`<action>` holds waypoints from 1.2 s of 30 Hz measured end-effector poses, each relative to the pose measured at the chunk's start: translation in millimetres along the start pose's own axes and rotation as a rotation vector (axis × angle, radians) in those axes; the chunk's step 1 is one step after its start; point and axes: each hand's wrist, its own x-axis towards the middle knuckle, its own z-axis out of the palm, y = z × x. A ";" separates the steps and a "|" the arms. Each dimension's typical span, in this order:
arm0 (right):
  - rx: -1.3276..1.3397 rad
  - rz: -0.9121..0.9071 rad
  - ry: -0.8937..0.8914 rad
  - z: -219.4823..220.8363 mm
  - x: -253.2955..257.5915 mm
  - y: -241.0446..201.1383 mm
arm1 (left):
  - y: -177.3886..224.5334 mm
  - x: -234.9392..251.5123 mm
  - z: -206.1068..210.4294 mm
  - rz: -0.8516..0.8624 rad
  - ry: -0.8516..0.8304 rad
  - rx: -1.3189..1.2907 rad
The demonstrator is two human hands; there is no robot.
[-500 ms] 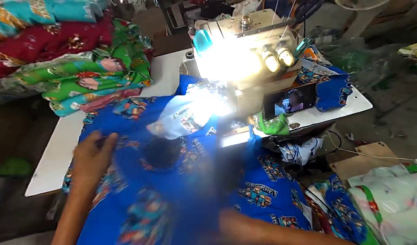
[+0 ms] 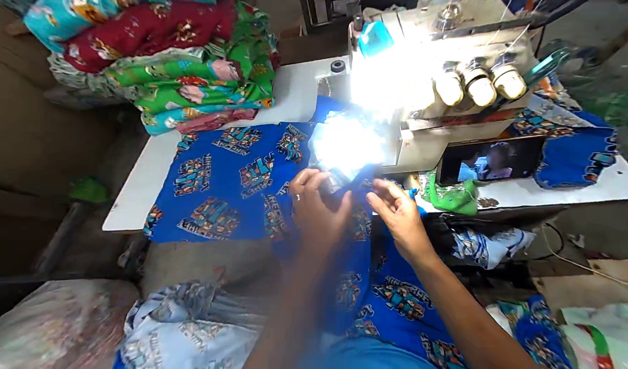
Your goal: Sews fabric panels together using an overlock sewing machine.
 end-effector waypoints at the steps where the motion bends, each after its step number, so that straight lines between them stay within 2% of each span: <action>1: 0.059 0.030 -0.009 4.6 0.4 -0.1 | -0.1 0.6 4.6 -0.006 0.008 0.025; 4: 0.123 0.007 -0.008 10.6 -5.9 4.6 | -1.4 3.2 6.4 -0.019 0.008 0.054; 8: 0.080 -0.079 0.019 8.9 -16.0 8.8 | -5.1 5.3 -4.7 -0.028 -0.027 0.021; 12: 0.164 -0.014 -0.013 11.3 -22.4 6.8 | -4.0 21.7 -28.2 -0.153 -0.136 -0.190; 15: 0.144 0.021 -0.026 13.1 -27.8 8.2 | -16.4 55.9 -42.7 -0.255 -0.220 -0.363; 17: 0.117 0.020 -0.014 15.0 -31.5 12.3 | -23.3 74.8 -47.8 -0.111 -0.231 -0.283; 19: 0.087 0.016 -0.016 14.6 -36.7 14.0 | -2.4 77.4 -63.0 0.143 -0.339 -0.060; 21: 0.055 0.009 -0.009 11.9 -46.3 12.9 | 30.4 54.2 -72.5 0.397 -0.514 0.109; 23: 0.028 -0.023 0.004 10.4 -53.9 10.9 | 45.7 23.1 -67.7 0.522 -0.564 0.177; 26: 0.012 -0.050 0.019 7.9 -55.3 7.5 | 52.4 11.2 -55.8 0.466 -0.523 0.254; 31: 0.008 -0.117 0.011 5.7 -30.2 -1.8 | 61.0 35.7 -35.7 0.353 -0.475 0.331; 36: 0.027 -0.153 0.008 4.9 -7.0 -7.5 | 66.3 57.1 -25.0 0.334 -0.471 0.372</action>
